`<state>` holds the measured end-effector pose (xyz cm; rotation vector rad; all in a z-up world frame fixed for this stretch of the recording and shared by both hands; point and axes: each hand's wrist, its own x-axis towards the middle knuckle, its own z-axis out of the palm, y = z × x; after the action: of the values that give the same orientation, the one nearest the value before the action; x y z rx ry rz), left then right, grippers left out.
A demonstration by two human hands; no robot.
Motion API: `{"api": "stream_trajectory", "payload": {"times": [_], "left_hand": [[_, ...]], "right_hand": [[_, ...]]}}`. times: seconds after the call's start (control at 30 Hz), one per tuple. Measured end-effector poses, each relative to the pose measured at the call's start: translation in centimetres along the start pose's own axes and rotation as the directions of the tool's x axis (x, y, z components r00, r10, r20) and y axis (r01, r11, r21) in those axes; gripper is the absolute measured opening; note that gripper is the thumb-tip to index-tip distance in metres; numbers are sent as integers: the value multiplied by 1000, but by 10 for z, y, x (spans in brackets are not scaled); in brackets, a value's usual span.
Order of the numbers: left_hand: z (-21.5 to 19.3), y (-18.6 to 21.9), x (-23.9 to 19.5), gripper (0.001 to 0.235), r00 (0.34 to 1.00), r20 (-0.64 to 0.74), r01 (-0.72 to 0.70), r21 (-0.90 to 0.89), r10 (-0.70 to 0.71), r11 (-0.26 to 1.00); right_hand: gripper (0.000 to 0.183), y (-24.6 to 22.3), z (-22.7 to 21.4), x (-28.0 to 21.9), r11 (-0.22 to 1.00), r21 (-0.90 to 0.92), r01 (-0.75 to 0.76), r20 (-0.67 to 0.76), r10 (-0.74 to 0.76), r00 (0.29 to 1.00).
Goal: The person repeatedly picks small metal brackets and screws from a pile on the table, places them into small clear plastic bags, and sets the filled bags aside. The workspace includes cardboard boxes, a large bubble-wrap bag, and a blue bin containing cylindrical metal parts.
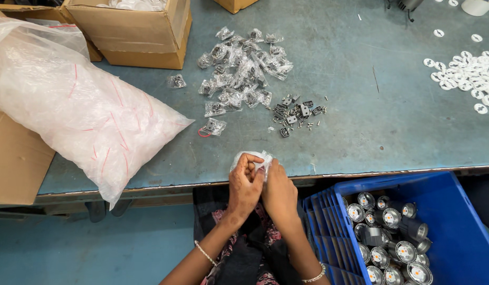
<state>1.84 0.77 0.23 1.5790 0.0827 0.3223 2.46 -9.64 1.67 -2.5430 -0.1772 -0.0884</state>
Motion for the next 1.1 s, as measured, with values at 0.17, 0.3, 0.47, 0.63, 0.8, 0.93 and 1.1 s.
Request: {"api": "stream_trajectory", "payload": {"times": [0.17, 0.3, 0.47, 0.63, 0.8, 0.93, 1.1], "left_hand": [[-3, 0, -12, 30, 992, 111, -58, -64, 65, 996], [-14, -10, -2, 27, 999, 39, 12, -107, -8, 994], [-35, -29, 13, 15, 992, -35, 101, -354, -121, 930], [-42, -34, 14, 22, 999, -39, 13, -315, -27, 949], [-50, -12, 15, 19, 992, 39, 123, -165, -118, 979], [-52, 1, 14, 19, 984, 134, 134, -88, -121, 987], [-54, -8, 9, 19, 965, 262, 11, -138, 26, 990]], "right_hand": [[39, 5, 0, -2, 948, 290, -135, 95, 111, 989], [48, 1, -7, 6, 848, 386, 363, -95, -355, 930], [59, -12, -19, -5, 790, 541, 289, -19, -332, 943], [37, -31, -10, -9, 740, 665, 99, -74, -67, 995], [12, -19, -9, 1, 562, 827, -13, -16, 46, 999], [9, -3, -4, 6, 479, 875, 77, -66, -40, 997], [12, 2, -3, 5, 452, 869, 200, -157, -131, 979]]}}
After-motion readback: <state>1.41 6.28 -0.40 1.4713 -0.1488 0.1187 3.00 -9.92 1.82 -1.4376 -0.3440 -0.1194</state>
